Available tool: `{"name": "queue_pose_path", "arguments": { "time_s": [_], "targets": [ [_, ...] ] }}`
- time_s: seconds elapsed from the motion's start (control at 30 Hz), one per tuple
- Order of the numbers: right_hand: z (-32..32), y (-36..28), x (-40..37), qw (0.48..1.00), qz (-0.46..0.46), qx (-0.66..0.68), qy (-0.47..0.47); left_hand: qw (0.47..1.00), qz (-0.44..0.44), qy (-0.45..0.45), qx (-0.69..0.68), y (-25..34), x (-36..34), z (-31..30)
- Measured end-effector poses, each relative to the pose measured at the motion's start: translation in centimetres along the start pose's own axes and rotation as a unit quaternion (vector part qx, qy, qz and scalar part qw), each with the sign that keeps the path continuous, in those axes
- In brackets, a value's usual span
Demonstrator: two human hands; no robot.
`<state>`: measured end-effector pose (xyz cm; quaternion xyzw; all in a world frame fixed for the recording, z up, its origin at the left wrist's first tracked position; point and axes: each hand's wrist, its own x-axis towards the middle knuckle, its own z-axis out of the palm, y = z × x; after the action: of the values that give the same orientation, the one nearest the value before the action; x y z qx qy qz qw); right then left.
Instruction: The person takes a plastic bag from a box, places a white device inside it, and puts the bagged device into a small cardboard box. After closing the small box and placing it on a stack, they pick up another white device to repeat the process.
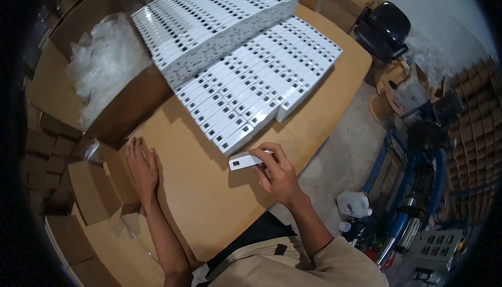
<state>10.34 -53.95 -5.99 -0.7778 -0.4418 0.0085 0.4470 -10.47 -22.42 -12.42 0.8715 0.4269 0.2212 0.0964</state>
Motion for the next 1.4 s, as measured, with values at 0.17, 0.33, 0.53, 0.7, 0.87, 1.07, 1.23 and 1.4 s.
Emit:
{"name": "queue_pose_path", "arguments": {
  "time_s": [0.17, 0.33, 0.53, 0.7, 0.87, 1.07, 1.23, 1.4],
  "targets": [
    [3.2, -3.7, 0.6, 0.998, -0.02, 0.051, -0.035, 0.999, 0.001, -0.007, -0.036, -0.3, 0.0, -0.4],
    [6.8, -6.6, 1.2, 0.993, -0.01, 0.098, -0.064, 0.998, -0.011, -0.015, -0.067, -0.2, 0.0, -1.0],
    [12.6, -9.2, 5.2, 0.989, -0.043, 0.122, -0.067, 0.991, -0.036, 0.011, -0.131, -1.0, 0.1, -1.1],
    [17.4, -9.9, 9.5, 0.983, -0.08, 0.138, -0.086, 0.956, -0.116, 0.056, -0.263, -0.8, 0.9, -2.3],
    [20.6, -10.0, 12.4, 0.973, -0.115, 0.166, -0.11, 0.895, -0.229, 0.056, -0.379, -0.2, 1.2, -3.4],
    [22.2, -9.3, 13.0, 0.949, -0.099, 0.266, -0.134, 0.849, -0.198, 0.097, -0.48, -0.5, 1.1, -3.0],
    [24.3, -6.8, 13.0, 0.922, -0.028, 0.363, -0.131, 0.831, -0.167, 0.07, -0.526, -1.5, 1.1, -1.9],
    [26.0, -4.5, 13.1, 0.913, -0.008, 0.387, -0.128, 0.81, -0.174, 0.096, -0.551, -0.1, 1.1, -2.2]
  ]
}}
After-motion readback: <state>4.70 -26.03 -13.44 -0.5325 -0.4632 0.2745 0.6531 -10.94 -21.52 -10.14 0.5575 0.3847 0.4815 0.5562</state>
